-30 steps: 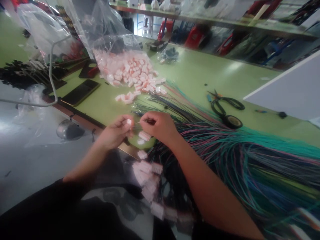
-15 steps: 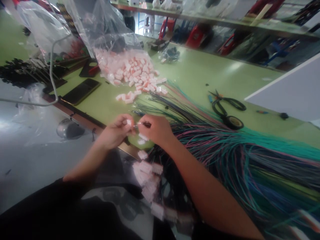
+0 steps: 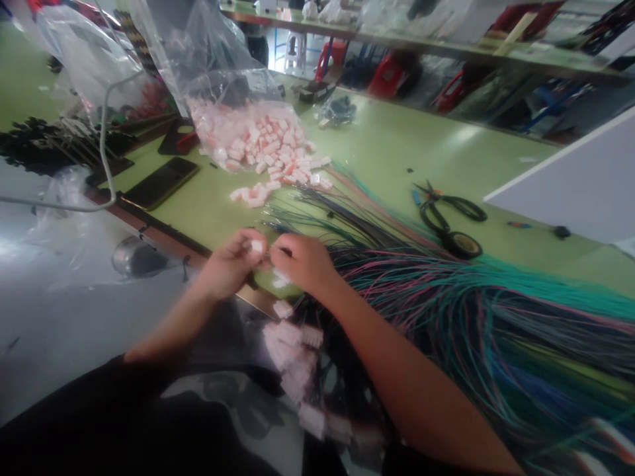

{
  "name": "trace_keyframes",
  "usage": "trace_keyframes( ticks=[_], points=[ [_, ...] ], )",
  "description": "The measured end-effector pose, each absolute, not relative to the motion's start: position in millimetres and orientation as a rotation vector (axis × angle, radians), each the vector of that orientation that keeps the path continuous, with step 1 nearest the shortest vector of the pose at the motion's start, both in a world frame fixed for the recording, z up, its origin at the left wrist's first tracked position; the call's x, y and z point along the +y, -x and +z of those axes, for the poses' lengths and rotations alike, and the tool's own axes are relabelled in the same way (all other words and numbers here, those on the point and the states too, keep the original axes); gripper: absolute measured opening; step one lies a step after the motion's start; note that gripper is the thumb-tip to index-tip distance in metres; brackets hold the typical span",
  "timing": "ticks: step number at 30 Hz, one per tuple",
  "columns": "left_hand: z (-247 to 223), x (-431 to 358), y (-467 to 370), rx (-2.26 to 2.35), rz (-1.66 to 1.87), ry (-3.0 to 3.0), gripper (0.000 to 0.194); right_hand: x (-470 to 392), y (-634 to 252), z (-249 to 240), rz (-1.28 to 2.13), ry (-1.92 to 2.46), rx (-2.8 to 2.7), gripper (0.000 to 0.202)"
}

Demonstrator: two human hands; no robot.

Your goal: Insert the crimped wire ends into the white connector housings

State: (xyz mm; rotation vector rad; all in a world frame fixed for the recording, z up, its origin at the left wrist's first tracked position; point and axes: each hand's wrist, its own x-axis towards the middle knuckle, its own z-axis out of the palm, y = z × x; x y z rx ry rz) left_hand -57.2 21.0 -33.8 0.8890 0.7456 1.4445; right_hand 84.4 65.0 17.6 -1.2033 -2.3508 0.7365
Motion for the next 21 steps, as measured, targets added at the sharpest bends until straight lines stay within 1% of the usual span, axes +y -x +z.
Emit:
trace_keyframes(
  ticks=[6, 8, 12, 16, 21],
  points=[
    [-35.6, 21.0, 57.3, 0.743, 1.440, -0.912, 0.025, 69.2, -89.2, 20.6, 1.025, 1.173, -2.322, 0.023],
    [-35.7, 21.2, 58.0, 0.736, 1.431, -0.902, 0.026, 71.2, -92.7, 21.7, 1.088, 1.157, -2.300, 0.021],
    [-35.4, 21.2, 59.1, 0.718, 1.409, -0.900, 0.026, 72.9, -94.3, 21.3, 1.008, 1.150, -2.303, 0.016],
    [-35.9, 21.2, 59.1, 0.718, 1.400, -0.921, 0.024, 72.1, -91.8, 20.9, 0.888, 1.227, -2.350, 0.019],
    [-33.7, 20.4, 57.5, 0.753, 1.396, -0.953, 0.026, 71.7, -91.0, 21.3, 0.893, 1.266, -2.368, 0.023]
  ],
)
